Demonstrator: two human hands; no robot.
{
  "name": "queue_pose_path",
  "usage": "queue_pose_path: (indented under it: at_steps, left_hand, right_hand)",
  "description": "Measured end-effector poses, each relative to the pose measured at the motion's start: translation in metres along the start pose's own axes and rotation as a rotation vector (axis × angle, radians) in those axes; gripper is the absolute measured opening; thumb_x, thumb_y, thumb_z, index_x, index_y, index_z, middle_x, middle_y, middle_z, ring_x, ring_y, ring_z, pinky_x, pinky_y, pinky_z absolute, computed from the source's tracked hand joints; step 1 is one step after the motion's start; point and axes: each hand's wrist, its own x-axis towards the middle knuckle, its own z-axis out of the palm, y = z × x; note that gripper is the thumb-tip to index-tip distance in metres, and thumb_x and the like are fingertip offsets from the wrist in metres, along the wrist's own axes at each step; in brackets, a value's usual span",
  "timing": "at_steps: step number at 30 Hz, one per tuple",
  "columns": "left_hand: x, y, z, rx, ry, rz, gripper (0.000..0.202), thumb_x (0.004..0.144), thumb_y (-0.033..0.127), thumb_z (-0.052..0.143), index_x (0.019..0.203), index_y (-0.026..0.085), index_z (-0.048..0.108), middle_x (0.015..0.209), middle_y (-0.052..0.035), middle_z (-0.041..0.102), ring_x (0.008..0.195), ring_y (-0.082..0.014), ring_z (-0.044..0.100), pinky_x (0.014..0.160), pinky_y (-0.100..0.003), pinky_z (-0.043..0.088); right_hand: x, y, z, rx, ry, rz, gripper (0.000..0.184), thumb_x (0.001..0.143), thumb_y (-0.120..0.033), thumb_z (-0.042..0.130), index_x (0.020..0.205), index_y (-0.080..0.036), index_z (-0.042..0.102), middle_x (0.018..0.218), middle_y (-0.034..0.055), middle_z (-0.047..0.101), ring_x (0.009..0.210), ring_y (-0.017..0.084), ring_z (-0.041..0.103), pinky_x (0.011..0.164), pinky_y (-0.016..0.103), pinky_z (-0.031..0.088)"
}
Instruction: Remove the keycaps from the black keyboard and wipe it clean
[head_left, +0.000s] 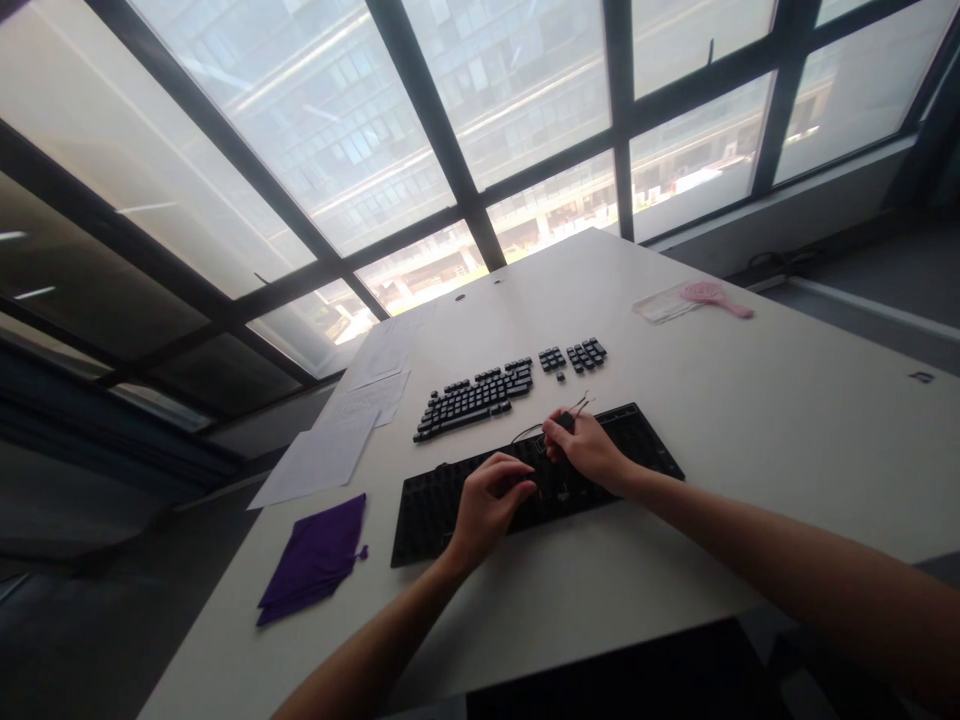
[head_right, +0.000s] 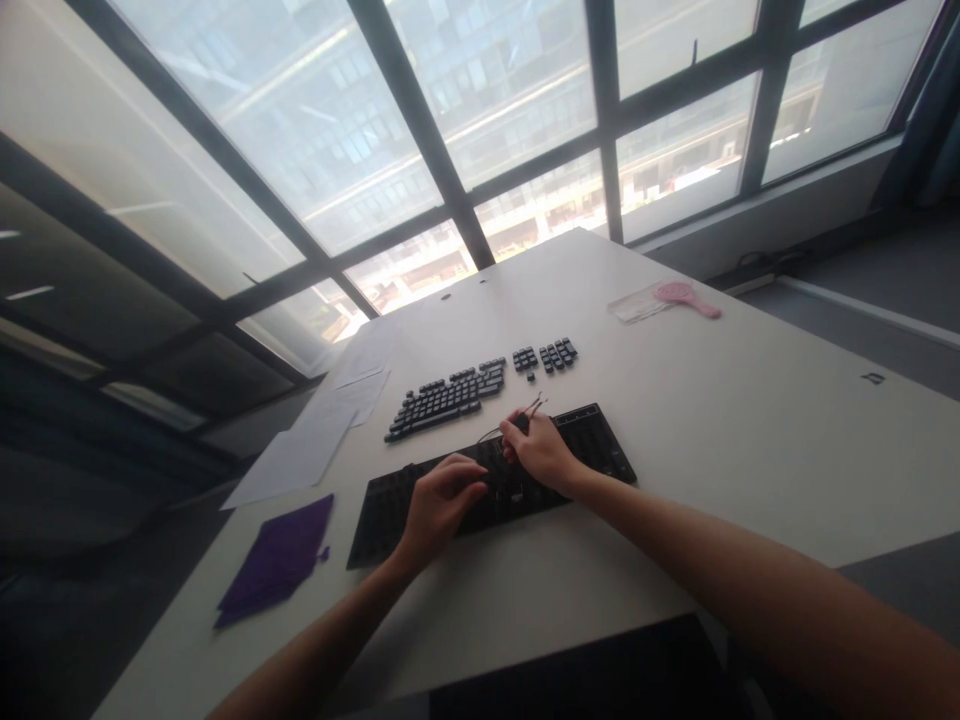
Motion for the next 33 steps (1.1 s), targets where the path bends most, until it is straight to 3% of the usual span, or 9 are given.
queue_pose_path:
  at_steps: [6, 9, 12, 15, 17, 20, 26, 30, 33]
  left_hand:
    - [0.07, -0.028, -0.023, 0.158, 0.108, 0.02, 0.014, 0.079, 0.029, 0.076, 0.09, 0.019, 0.076, 0.092, -0.0049, 0.071, 0.081, -0.0181, 0.067, 0.075, -0.03, 0.055]
    - [0.106, -0.049, -0.019, 0.333, 0.067, 0.046, 0.012, 0.077, 0.025, 0.078, 0.087, 0.018, 0.076, 0.086, -0.0044, 0.072, 0.074, -0.0176, 0.066, 0.073, -0.03, 0.054]
    - [0.127, -0.065, -0.009, 0.506, 0.011, 0.109, 0.016, 0.077, 0.022, 0.078, 0.092, 0.018, 0.075, 0.084, -0.0039, 0.072, 0.078, -0.0194, 0.065, 0.078, -0.032, 0.052]
    - [0.136, -0.075, -0.004, 0.647, -0.017, 0.151, 0.022, 0.076, 0.023, 0.079, 0.098, 0.02, 0.073, 0.085, -0.0032, 0.073, 0.088, -0.0229, 0.064, 0.085, -0.035, 0.049]
    - [0.137, -0.079, -0.004, 0.701, -0.036, 0.152, 0.017, 0.077, 0.024, 0.078, 0.092, 0.021, 0.074, 0.086, -0.0033, 0.073, 0.09, -0.0238, 0.062, 0.086, -0.036, 0.047]
    - [0.138, -0.083, -0.007, 0.721, -0.06, 0.15, 0.009, 0.077, 0.024, 0.078, 0.084, 0.022, 0.074, 0.089, -0.0032, 0.073, 0.091, -0.0237, 0.061, 0.088, -0.036, 0.046]
    - [0.136, -0.088, -0.008, 0.715, -0.043, 0.144, 0.013, 0.074, 0.023, 0.08, 0.085, 0.021, 0.073, 0.092, -0.0038, 0.071, 0.094, -0.0238, 0.06, 0.09, -0.036, 0.045]
    - [0.136, -0.083, -0.012, 0.669, -0.017, 0.124, 0.015, 0.073, 0.024, 0.081, 0.083, 0.02, 0.071, 0.089, -0.0043, 0.069, 0.093, -0.0238, 0.06, 0.089, -0.037, 0.046]
    - [0.13, -0.066, -0.019, 0.614, 0.047, 0.14, 0.015, 0.075, 0.027, 0.08, 0.081, 0.019, 0.068, 0.086, -0.004, 0.067, 0.089, -0.0231, 0.06, 0.088, -0.038, 0.046]
  right_hand:
    - [0.0, 0.0, -0.001, 0.008, -0.001, 0.028, 0.018, 0.087, -0.033, 0.06, 0.079, -0.018, 0.057, 0.065, -0.0005, 0.061, 0.055, 0.015, 0.062, 0.052, 0.026, 0.051]
    - [0.001, 0.001, 0.0, 0.014, -0.005, 0.026, 0.019, 0.086, -0.034, 0.061, 0.079, -0.017, 0.057, 0.064, -0.0006, 0.06, 0.054, 0.015, 0.061, 0.051, 0.026, 0.051]
    - [0.002, 0.002, 0.0, 0.016, -0.003, 0.026, 0.019, 0.086, -0.034, 0.06, 0.079, -0.017, 0.057, 0.064, -0.001, 0.059, 0.054, 0.014, 0.06, 0.051, 0.026, 0.051]
    - [0.002, 0.002, 0.0, 0.017, -0.011, 0.023, 0.019, 0.087, -0.034, 0.058, 0.077, -0.017, 0.056, 0.064, -0.0013, 0.059, 0.053, 0.014, 0.06, 0.05, 0.025, 0.051]
    - [0.002, 0.002, 0.0, 0.013, -0.017, 0.02, 0.02, 0.087, -0.034, 0.058, 0.077, -0.017, 0.056, 0.064, -0.0013, 0.059, 0.053, 0.014, 0.06, 0.05, 0.025, 0.05]
    - [0.002, 0.002, 0.0, 0.009, -0.021, 0.015, 0.02, 0.087, -0.033, 0.058, 0.077, -0.017, 0.056, 0.064, -0.0013, 0.059, 0.053, 0.014, 0.06, 0.05, 0.025, 0.05]
    - [0.001, 0.0, -0.001, -0.004, -0.031, 0.006, 0.02, 0.087, -0.033, 0.059, 0.076, -0.017, 0.056, 0.064, -0.001, 0.06, 0.053, 0.013, 0.06, 0.051, 0.025, 0.05]
    - [0.002, 0.0, -0.001, 0.009, -0.029, 0.009, 0.02, 0.086, -0.034, 0.06, 0.076, -0.017, 0.057, 0.064, -0.0014, 0.059, 0.053, 0.014, 0.06, 0.05, 0.025, 0.05]
    - [0.002, 0.001, -0.001, 0.035, -0.01, 0.019, 0.02, 0.085, -0.035, 0.061, 0.077, -0.018, 0.057, 0.064, -0.0014, 0.06, 0.053, 0.014, 0.06, 0.05, 0.025, 0.051]
